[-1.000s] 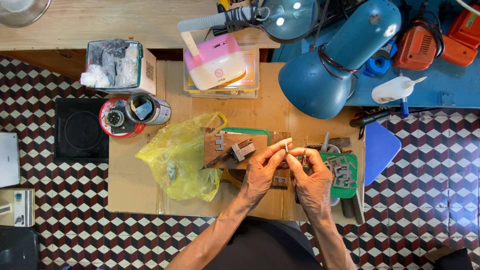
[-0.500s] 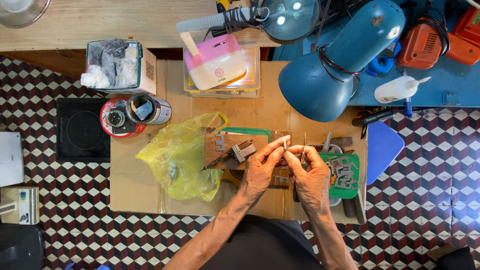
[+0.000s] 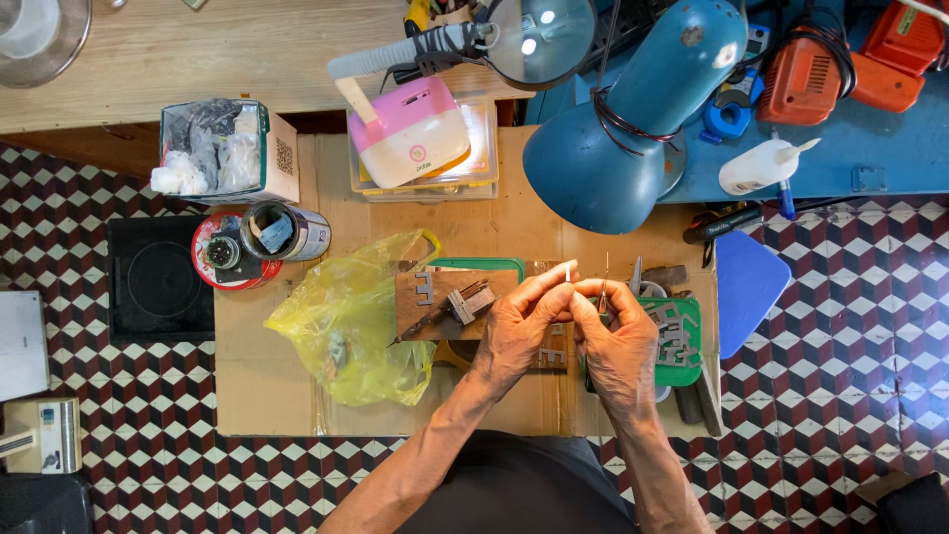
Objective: The person picks small metal pieces from a green tray and uses a green-handled tool to file or shape them. They then place the pieces into a wooden jig, adjusting them by hand. The person repeats this process with multiple pieces throughout the clip.
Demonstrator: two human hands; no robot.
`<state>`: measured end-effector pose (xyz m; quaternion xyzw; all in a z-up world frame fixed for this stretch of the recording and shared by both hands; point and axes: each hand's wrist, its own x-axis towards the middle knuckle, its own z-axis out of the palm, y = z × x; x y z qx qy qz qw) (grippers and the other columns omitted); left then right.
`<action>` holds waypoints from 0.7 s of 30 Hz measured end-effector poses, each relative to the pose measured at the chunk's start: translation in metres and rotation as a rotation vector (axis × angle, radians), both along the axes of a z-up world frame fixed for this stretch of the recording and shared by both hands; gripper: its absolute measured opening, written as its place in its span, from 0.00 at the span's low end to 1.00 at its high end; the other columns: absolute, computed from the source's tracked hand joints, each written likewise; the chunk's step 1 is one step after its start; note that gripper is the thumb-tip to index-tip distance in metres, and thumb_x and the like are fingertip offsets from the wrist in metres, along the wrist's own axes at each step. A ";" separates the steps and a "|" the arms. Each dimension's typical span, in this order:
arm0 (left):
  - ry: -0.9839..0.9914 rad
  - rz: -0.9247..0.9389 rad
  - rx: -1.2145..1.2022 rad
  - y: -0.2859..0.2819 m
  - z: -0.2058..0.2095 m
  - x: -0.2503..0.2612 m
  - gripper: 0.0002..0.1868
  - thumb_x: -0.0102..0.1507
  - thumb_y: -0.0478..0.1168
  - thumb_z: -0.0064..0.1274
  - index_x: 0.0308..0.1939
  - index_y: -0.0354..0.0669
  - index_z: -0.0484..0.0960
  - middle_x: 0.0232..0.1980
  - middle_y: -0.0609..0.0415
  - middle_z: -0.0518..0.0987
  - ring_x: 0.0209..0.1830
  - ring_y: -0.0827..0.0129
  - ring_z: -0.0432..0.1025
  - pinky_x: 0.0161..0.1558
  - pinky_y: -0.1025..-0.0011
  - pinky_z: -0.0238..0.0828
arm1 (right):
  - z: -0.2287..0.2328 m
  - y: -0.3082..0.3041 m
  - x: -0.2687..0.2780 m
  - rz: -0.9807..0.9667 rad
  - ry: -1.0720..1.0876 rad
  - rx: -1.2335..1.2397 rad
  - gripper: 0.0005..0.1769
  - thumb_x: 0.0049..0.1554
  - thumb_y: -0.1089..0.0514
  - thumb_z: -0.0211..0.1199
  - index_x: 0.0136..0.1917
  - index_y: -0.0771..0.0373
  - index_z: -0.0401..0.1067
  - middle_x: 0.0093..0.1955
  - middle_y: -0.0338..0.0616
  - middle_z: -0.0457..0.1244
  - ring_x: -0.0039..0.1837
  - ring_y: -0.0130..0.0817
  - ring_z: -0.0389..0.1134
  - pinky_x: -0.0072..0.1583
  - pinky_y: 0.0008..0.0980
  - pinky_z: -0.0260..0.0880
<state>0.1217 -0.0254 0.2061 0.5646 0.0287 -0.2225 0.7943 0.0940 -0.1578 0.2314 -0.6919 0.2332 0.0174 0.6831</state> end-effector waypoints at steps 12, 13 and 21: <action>-0.159 0.010 0.151 -0.003 0.005 0.020 0.21 0.70 0.39 0.53 0.67 0.42 0.77 0.56 0.54 0.83 0.52 0.76 0.77 0.55 0.76 0.76 | 0.043 -0.009 -0.002 0.091 0.018 0.205 0.33 0.66 0.43 0.42 0.77 0.64 0.61 0.45 0.33 0.61 0.35 0.19 0.57 0.35 0.19 0.61; -0.153 0.003 0.131 -0.004 0.005 0.022 0.21 0.70 0.39 0.53 0.67 0.42 0.76 0.56 0.55 0.83 0.52 0.76 0.77 0.55 0.76 0.76 | 0.044 -0.008 -0.001 0.091 0.015 0.226 0.33 0.67 0.44 0.44 0.77 0.65 0.60 0.44 0.35 0.61 0.36 0.19 0.57 0.35 0.19 0.61; -0.262 0.017 0.268 -0.007 0.010 0.035 0.19 0.70 0.40 0.54 0.64 0.41 0.77 0.53 0.54 0.84 0.53 0.77 0.78 0.56 0.76 0.75 | 0.044 -0.009 0.009 0.123 0.022 0.450 0.33 0.66 0.49 0.49 0.81 0.62 0.57 0.41 0.41 0.63 0.34 0.19 0.59 0.32 0.19 0.62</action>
